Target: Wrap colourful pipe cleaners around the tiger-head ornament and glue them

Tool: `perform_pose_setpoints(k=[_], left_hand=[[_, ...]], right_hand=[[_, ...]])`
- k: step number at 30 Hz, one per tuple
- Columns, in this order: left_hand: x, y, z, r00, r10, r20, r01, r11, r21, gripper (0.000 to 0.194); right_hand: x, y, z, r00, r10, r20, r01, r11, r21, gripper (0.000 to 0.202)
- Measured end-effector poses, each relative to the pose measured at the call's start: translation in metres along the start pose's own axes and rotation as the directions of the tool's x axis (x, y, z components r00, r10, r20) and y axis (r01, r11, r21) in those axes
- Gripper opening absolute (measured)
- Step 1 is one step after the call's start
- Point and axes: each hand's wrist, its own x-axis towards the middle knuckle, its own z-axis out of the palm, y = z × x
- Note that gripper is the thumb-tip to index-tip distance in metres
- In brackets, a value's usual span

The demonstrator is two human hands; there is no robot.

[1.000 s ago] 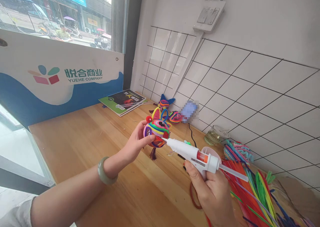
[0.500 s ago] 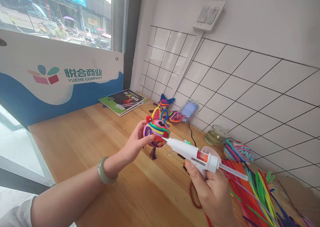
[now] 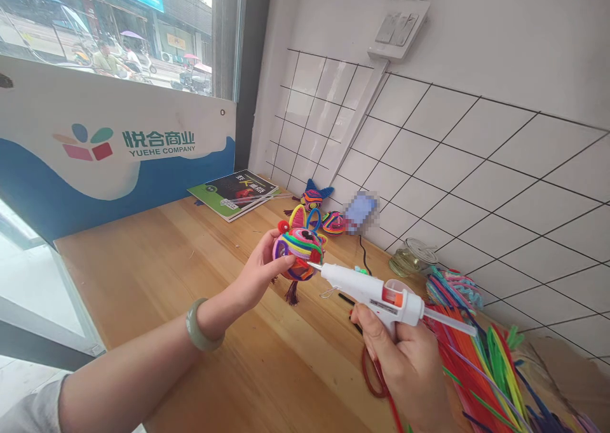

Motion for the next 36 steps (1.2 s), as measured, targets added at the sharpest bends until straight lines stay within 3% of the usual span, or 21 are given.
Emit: perform_pose_setpoints(k=[2, 5, 9, 12, 16, 19, 22, 24, 26, 28, 31, 32, 34, 36], left_hand=[[0.000, 0.000, 0.000, 1.000, -0.007, -0.002, 0.007, 1.000, -0.001, 0.046], [0.001, 0.000, 0.000, 1.000, -0.008, -0.006, 0.008, 1.000, -0.007, 0.046], [0.002, -0.001, 0.000, 1.000, -0.014, 0.001, 0.014, 1.000, -0.018, 0.045], [0.004, -0.003, -0.002, 1.000, -0.022, -0.020, 0.022, 0.999, -0.026, 0.041], [0.005, -0.005, -0.005, 0.997, -0.064, -0.048, 0.062, 0.997, -0.044, 0.041], [0.006, -0.005, -0.006, 0.994, -0.085, -0.071, 0.080, 0.995, -0.065, 0.041], [0.007, -0.003, -0.005, 0.991, -0.097, -0.087, 0.091, 0.993, -0.073, 0.041], [0.007, -0.003, -0.004, 0.990, -0.108, -0.095, 0.101, 0.992, -0.076, 0.041], [0.007, -0.002, -0.003, 0.987, -0.119, -0.109, 0.110, 0.990, -0.083, 0.040], [0.007, -0.001, -0.002, 0.985, -0.130, -0.115, 0.120, 0.989, -0.090, 0.038], [0.006, 0.001, 0.000, 0.987, -0.130, -0.096, 0.122, 0.989, -0.083, 0.037], [0.005, 0.001, 0.001, 0.988, -0.127, -0.089, 0.121, 0.990, -0.073, 0.039], [0.003, 0.001, 0.003, 0.990, -0.121, -0.078, 0.118, 0.992, -0.046, 0.042], [0.000, 0.000, 0.006, 0.992, -0.110, -0.067, 0.109, 0.994, -0.013, 0.045]], right_hand=[[0.001, 0.008, -0.004, 0.991, 0.074, 0.109, -0.084, 0.992, 0.090, 0.034], [0.007, 0.015, -0.009, 0.974, 0.075, 0.214, -0.139, 0.944, 0.299, 0.033], [0.016, 0.013, -0.011, 0.964, 0.062, 0.257, -0.204, 0.795, 0.572, 0.035], [0.020, 0.016, -0.013, 0.922, 0.058, 0.383, -0.314, 0.692, 0.650, 0.039], [0.020, 0.035, -0.016, 0.795, 0.051, 0.605, -0.491, 0.640, 0.592, 0.052], [0.018, 0.050, -0.015, 0.636, 0.104, 0.764, -0.589, 0.706, 0.394, 0.062], [0.018, 0.057, -0.009, 0.465, 0.249, 0.850, -0.588, 0.804, 0.087, 0.069], [0.018, 0.057, -0.002, 0.398, 0.317, 0.861, -0.559, 0.828, -0.047, 0.065], [0.019, 0.055, 0.006, 0.371, 0.371, 0.851, -0.495, 0.854, -0.157, 0.053], [0.018, 0.055, 0.012, 0.386, 0.426, 0.818, -0.399, 0.877, -0.268, 0.042], [0.016, 0.052, 0.017, 0.506, 0.432, 0.747, -0.287, 0.901, -0.327, 0.034], [0.015, 0.050, 0.018, 0.568, 0.416, 0.710, -0.248, 0.909, -0.334, 0.032], [0.014, 0.042, 0.018, 0.735, 0.343, 0.584, -0.154, 0.924, -0.349, 0.027], [0.013, 0.032, 0.018, 0.890, 0.195, 0.413, -0.053, 0.943, -0.330, 0.023]])
